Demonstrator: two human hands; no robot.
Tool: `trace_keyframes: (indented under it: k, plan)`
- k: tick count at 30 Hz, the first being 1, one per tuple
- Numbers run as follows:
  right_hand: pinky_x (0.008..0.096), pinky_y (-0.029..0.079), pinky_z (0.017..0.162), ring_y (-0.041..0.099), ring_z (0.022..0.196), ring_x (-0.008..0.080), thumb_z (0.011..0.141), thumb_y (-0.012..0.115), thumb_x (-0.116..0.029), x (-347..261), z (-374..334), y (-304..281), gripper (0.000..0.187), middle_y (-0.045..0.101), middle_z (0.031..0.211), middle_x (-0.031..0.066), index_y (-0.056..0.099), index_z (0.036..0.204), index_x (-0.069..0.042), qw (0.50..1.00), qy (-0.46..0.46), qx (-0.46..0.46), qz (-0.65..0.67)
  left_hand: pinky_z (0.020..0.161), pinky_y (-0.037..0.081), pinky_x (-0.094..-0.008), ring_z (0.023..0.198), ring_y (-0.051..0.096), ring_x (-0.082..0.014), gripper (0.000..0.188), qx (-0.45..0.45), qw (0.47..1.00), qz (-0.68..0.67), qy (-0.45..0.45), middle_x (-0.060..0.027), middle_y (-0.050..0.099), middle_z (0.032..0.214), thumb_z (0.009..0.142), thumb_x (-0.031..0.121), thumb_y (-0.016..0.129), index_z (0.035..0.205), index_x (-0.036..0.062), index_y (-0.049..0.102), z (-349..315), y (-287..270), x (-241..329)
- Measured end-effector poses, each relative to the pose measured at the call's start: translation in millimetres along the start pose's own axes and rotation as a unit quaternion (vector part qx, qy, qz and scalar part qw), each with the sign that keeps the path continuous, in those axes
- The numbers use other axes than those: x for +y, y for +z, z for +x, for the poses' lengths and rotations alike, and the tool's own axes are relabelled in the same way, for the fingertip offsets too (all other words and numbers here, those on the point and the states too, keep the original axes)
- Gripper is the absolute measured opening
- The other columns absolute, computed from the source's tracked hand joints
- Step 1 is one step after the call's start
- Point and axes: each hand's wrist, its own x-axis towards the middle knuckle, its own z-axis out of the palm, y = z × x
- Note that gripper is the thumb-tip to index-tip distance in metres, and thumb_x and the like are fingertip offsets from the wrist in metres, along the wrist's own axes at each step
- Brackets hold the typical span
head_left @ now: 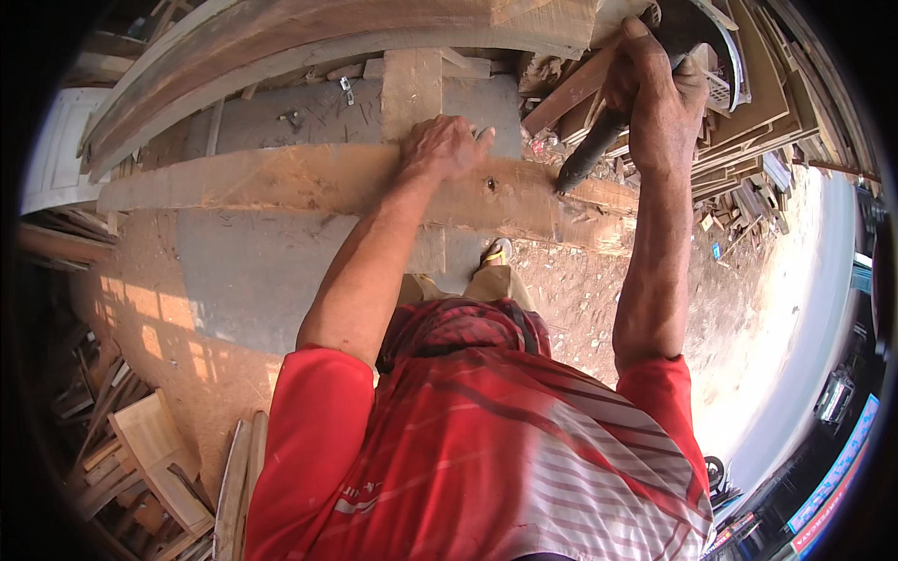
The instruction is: The person uses a hammer to pry and remove nails from a wooden plank. They repeatedly strike and lever the hammer to extract nails, then lift the plank to inspect the underside.
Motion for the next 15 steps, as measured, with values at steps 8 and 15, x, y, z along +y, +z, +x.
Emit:
trace_keyframes:
  k: [8, 15]
  plan:
    - [0.0262, 0.032, 0.048, 0.039, 0.053, 0.0071, 0.101, 0.067, -0.022, -2.1, -15.1, 2.0, 0.026, 0.045, 0.063, -0.0032, 0.056, 0.081, -0.009, 0.997, -0.046, 0.054, 0.041, 0.106, 0.05, -0.0484, 0.122, 0.065, -0.0369, 0.06, 0.02, 1.0, 0.005, 0.002, -0.0187, 0.069, 0.131, 0.1, 0.057, 0.051, 0.133, 0.0108, 0.069, 7.3, 10.1, -5.6]
    - [0.0278, 0.032, 0.047, 0.039, 0.054, 0.0102, 0.101, 0.064, -0.019, -17.0, -64.5, 7.6, 0.022, 0.042, 0.065, -0.0009, 0.053, 0.086, -0.007, 0.988, -0.114, 0.108, -0.01, 0.103, 0.052, -0.0497, 0.118, 0.067, -0.04, 0.061, -0.026, 1.0, -0.004, -0.011, -0.0213, 0.071, 0.125, 0.099, 0.057, 0.052, 0.129, 0.0079, 0.072, 11.7, 3.7, -2.8]
